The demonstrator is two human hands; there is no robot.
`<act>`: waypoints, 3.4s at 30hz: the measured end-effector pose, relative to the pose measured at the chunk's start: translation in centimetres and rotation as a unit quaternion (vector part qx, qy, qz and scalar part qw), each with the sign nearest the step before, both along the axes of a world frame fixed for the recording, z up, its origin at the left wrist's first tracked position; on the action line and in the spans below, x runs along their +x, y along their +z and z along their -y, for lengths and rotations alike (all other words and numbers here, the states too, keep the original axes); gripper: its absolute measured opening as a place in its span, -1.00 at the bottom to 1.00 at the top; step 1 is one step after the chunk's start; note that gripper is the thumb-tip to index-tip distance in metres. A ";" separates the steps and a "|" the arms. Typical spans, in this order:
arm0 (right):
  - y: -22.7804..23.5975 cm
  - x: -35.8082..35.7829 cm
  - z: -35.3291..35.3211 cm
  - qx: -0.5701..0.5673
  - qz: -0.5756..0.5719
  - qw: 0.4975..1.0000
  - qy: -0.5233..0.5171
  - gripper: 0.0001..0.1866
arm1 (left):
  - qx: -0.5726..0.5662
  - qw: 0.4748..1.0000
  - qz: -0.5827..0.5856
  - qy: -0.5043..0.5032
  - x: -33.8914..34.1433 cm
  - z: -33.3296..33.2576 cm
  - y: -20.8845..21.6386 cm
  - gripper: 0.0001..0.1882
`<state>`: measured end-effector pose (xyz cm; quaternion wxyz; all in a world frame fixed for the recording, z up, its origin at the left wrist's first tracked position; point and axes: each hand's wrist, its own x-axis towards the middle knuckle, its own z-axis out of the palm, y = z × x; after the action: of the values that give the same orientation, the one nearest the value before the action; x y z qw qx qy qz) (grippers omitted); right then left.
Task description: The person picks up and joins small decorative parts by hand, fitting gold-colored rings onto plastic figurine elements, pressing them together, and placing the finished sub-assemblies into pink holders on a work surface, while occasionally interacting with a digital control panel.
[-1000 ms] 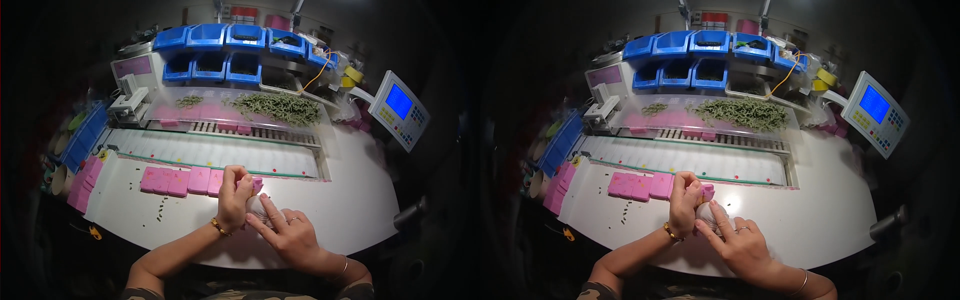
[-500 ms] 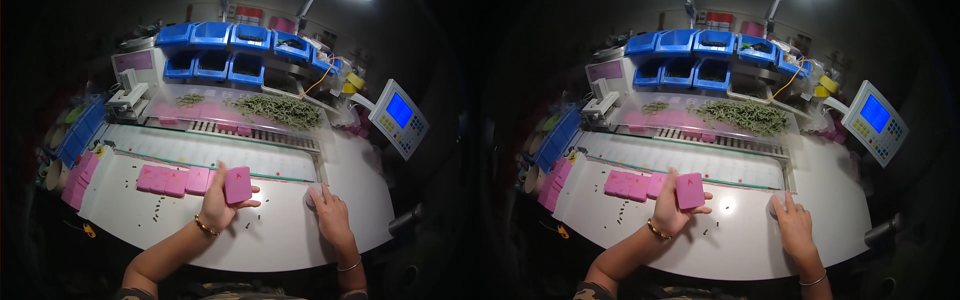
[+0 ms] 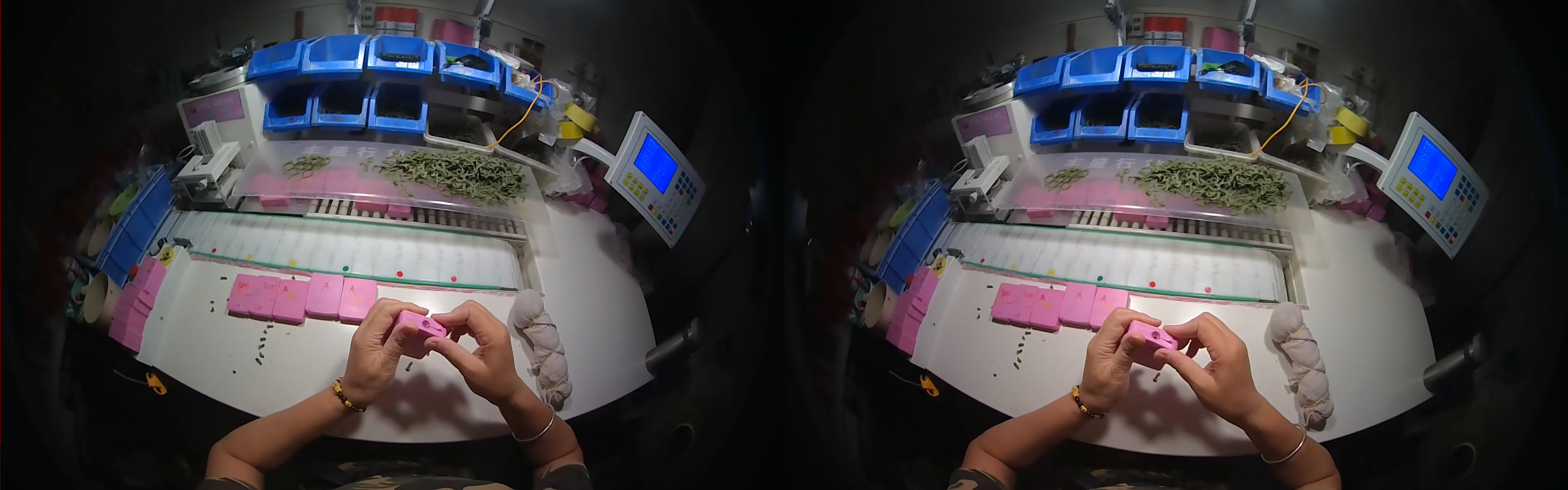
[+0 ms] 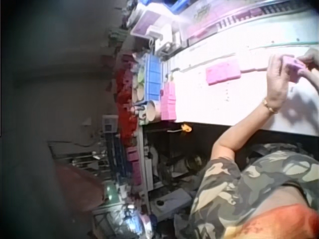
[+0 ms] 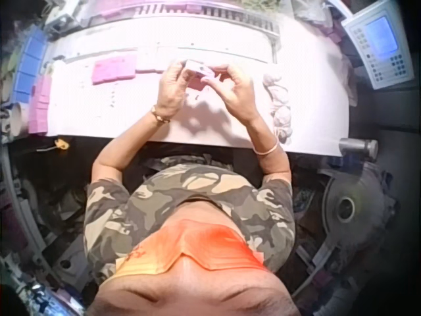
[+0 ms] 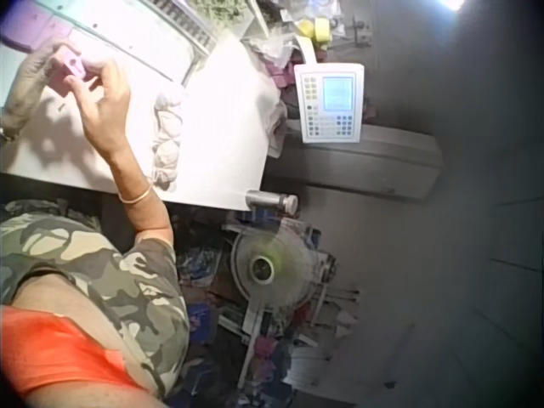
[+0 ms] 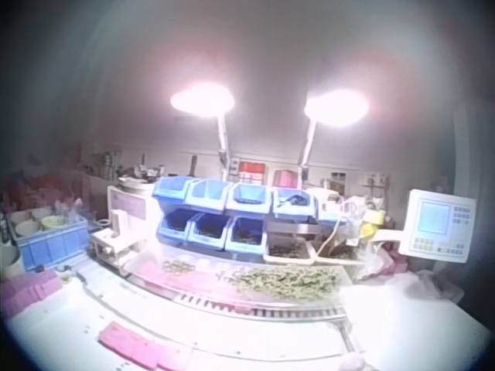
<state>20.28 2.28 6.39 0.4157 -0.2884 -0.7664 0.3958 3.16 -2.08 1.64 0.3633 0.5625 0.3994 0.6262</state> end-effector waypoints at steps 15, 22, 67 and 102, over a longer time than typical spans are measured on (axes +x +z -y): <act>0.1 -1.3 -2.6 -0.197 -0.118 0.973 0.017 -0.76 | 0.141 0.929 -0.281 0.193 -0.5 0.1 1.2 -0.49; -1.9 -2.9 -4.2 -0.165 0.089 0.982 0.024 -0.30 | -0.082 0.947 -0.234 0.207 -7.3 -4.9 -1.0 -0.62; -1.8 -1.6 -3.2 0.131 0.072 0.989 0.009 -0.31 | -0.079 0.979 -0.103 -0.160 -2.4 -3.8 1.4 -0.05; -2.0 -3.0 -2.0 0.170 0.045 0.984 0.010 -0.26 | -0.235 0.892 0.327 -0.205 -2.3 -3.6 0.8 -0.64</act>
<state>17.33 4.27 4.39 0.4197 -0.2235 -0.8432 0.2509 0.86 1.49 2.47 0.7156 0.2931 0.2690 0.5741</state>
